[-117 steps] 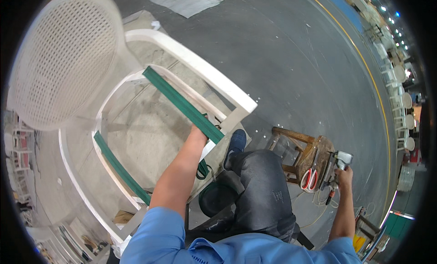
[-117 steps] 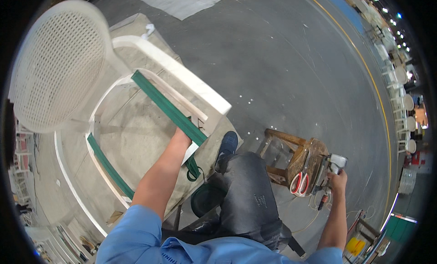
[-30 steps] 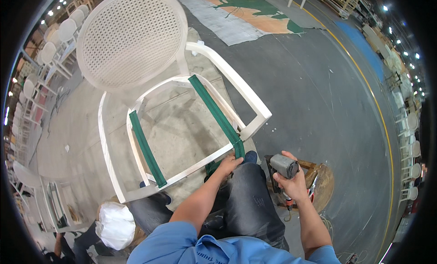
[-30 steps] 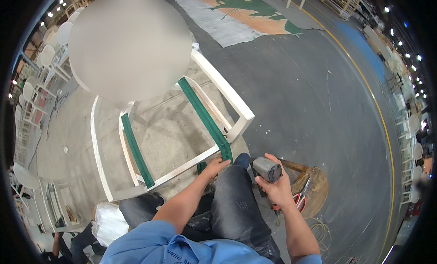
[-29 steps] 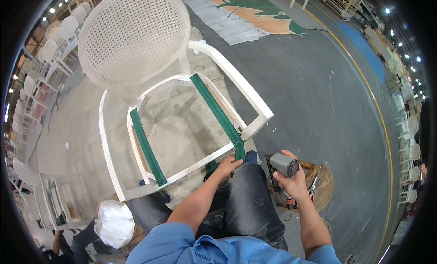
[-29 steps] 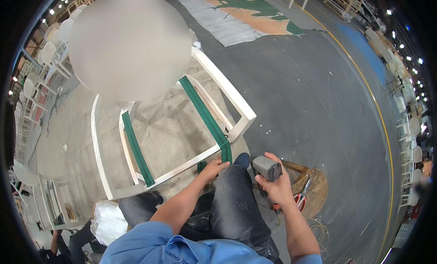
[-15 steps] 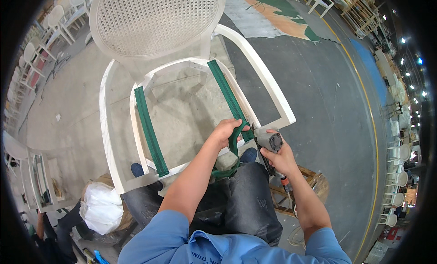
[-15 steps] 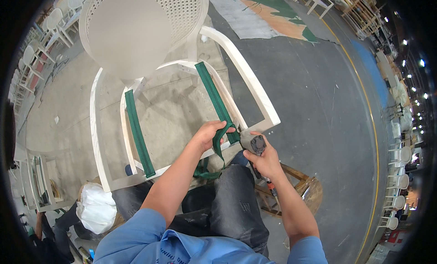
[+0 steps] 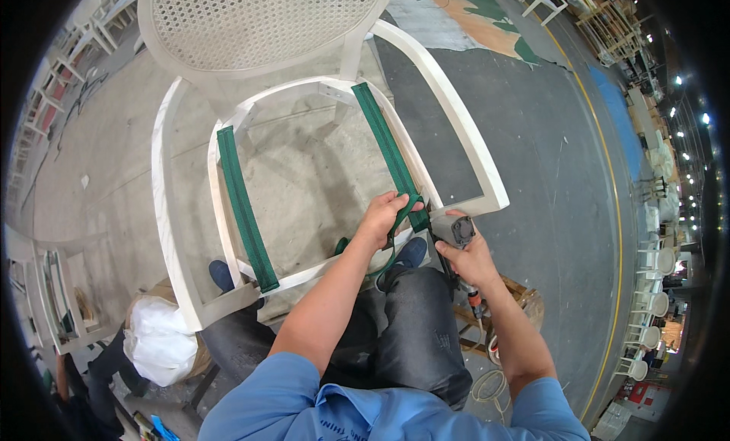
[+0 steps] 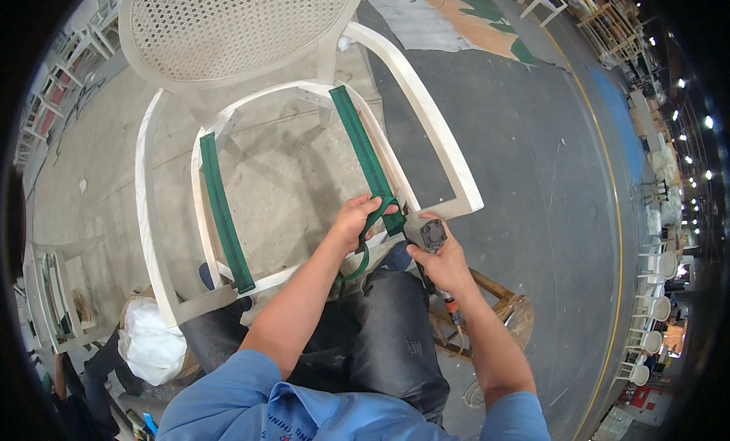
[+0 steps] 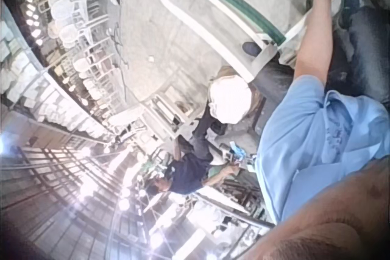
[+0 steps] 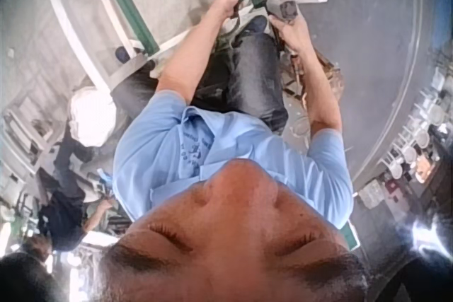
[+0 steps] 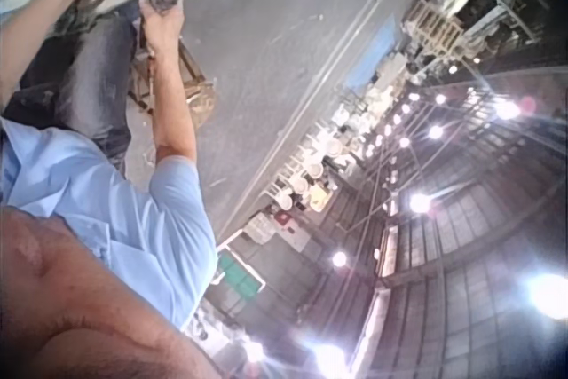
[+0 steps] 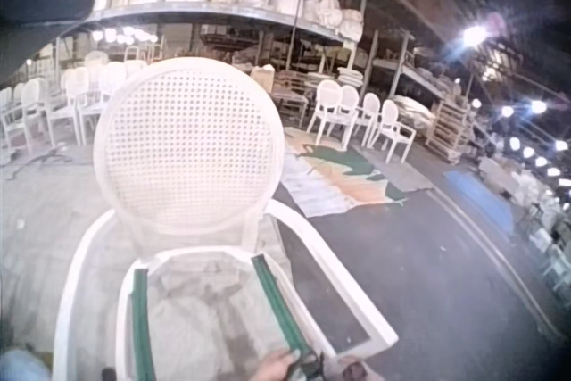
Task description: The person attaches green straps to the underside of a white plastic chair seat using a staple gun. They repeatedly position the straps, staple them in place, and trim excess material with scissors.
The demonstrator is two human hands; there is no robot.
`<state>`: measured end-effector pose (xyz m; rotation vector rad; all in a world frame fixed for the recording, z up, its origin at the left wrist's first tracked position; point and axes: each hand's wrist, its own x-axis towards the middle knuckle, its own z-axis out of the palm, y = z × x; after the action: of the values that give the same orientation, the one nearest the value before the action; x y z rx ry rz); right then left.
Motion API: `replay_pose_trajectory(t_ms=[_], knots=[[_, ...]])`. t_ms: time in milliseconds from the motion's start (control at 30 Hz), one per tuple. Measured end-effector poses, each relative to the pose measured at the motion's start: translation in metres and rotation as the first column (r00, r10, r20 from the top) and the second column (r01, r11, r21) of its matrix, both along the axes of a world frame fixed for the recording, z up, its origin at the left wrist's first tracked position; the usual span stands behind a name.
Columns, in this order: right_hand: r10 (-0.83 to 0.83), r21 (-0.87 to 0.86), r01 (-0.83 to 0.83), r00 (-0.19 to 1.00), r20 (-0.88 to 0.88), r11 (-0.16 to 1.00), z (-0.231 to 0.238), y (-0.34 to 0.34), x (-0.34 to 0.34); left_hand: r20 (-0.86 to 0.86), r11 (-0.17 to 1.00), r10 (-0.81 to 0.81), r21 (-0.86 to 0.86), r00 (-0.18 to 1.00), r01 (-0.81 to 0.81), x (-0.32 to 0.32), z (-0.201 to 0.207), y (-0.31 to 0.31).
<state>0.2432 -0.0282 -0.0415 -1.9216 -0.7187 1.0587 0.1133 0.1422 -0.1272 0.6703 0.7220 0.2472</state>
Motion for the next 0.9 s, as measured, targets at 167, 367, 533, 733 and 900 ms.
replay_pose_trajectory(t_ms=[167, 367, 533, 733, 900], knots=[[-0.001, -0.086, -0.003, 0.998, -0.056, 0.996, 0.014, 0.007, -0.011, 0.011, 1.000, 0.018, 0.018, 1.000, -0.019, -0.002, -0.007, 0.001], [-0.009, -0.035, 0.008, 0.999, -0.038, 0.999, 0.007, 0.006, -0.015, 0.038, 0.999, 0.029, 0.040, 0.999, -0.031, -0.001, -0.007, 0.000], [0.015, -0.016, -0.016, 0.999, -0.048, 1.000, 0.006, 0.004, -0.022, 0.031, 0.999, 0.033, 0.022, 0.999, -0.034, -0.001, -0.005, -0.002], [-0.078, -0.014, 0.076, 0.989, -0.126, 0.997, 0.016, -0.017, -0.013, 0.026, 0.997, 0.000, 0.073, 1.000, -0.002, 0.004, 0.001, -0.006], [-0.337, 0.184, 0.361, 0.929, -0.150, 0.914, 0.066, -0.096, 0.008, -0.096, 0.957, 0.087, 0.286, 0.992, -0.056, -0.001, 0.001, -0.007]])
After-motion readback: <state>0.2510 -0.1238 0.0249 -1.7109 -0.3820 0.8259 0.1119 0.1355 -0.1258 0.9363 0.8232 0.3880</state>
